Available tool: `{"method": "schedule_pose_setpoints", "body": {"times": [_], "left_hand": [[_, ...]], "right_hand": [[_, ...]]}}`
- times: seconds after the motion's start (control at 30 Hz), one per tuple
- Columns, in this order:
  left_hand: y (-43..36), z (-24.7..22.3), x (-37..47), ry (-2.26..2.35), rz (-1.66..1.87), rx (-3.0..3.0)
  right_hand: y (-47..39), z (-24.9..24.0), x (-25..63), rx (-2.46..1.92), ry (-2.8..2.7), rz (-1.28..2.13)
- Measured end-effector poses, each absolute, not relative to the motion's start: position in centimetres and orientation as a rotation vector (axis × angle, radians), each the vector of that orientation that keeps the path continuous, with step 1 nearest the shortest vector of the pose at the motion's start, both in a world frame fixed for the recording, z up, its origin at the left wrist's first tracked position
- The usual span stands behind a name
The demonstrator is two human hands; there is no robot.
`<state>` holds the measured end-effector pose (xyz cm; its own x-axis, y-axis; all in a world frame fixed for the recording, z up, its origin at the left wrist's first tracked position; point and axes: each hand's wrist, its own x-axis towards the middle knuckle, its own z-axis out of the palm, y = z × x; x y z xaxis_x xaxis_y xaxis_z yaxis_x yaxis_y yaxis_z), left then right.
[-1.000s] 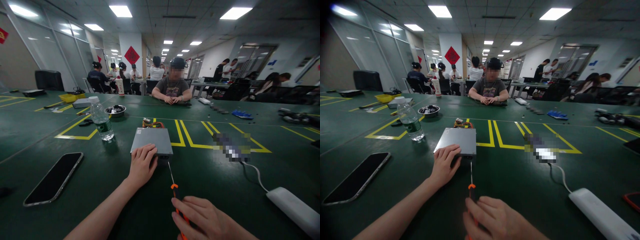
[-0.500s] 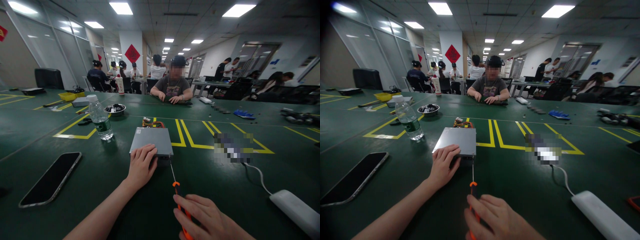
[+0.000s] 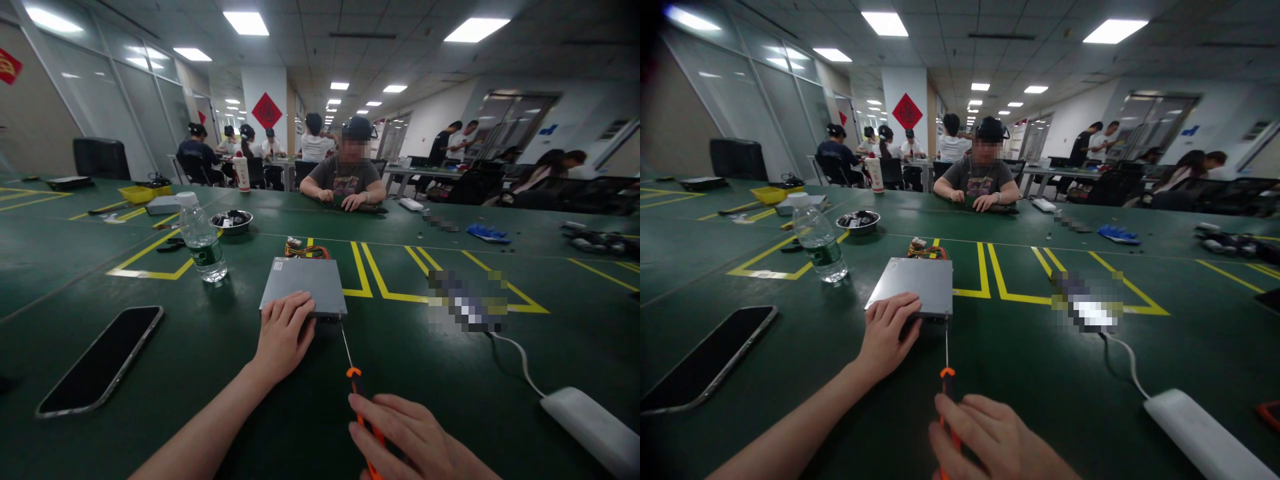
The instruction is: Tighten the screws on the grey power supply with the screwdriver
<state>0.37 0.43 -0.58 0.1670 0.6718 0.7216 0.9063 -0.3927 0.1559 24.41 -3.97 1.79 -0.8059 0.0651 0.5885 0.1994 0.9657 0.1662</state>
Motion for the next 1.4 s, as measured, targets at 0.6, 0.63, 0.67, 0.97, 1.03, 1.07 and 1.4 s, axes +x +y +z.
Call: {"method": "schedule_pose_setpoints", "body": {"times": [0.6,0.63,0.67,0.97,1.03,1.07,1.4], "left_hand": [[0.3,-0.4,0.3,-1.517,-1.055,-2.132],[0.3,-0.4,0.3,-1.517,-1.053,-2.131],[0.3,-0.4,0.3,-1.516,-1.052,-2.131],[0.2,-0.4,0.4,-1.510,-1.052,-2.130],[0.2,-0.4,0.3,-1.512,-1.052,-2.132],[0.2,-0.5,0.3,-1.513,-1.051,-2.133],[0.3,-0.3,0.3,-1.505,-1.057,-2.128]], "right_hand": [[-4.5,1.4,22.9,-0.209,-2.456,-0.299],[-4.5,1.2,23.0,-0.218,-2.456,-0.294],[-4.6,1.1,23.1,-0.219,-2.460,-0.287],[-4.7,1.8,22.4,-0.244,-2.552,-0.297],[-4.7,1.4,22.1,-0.258,-2.502,-0.271],[-4.7,1.2,22.1,-0.275,-2.483,-0.255],[-4.7,1.7,22.6,-0.265,-2.552,-0.277]]}}
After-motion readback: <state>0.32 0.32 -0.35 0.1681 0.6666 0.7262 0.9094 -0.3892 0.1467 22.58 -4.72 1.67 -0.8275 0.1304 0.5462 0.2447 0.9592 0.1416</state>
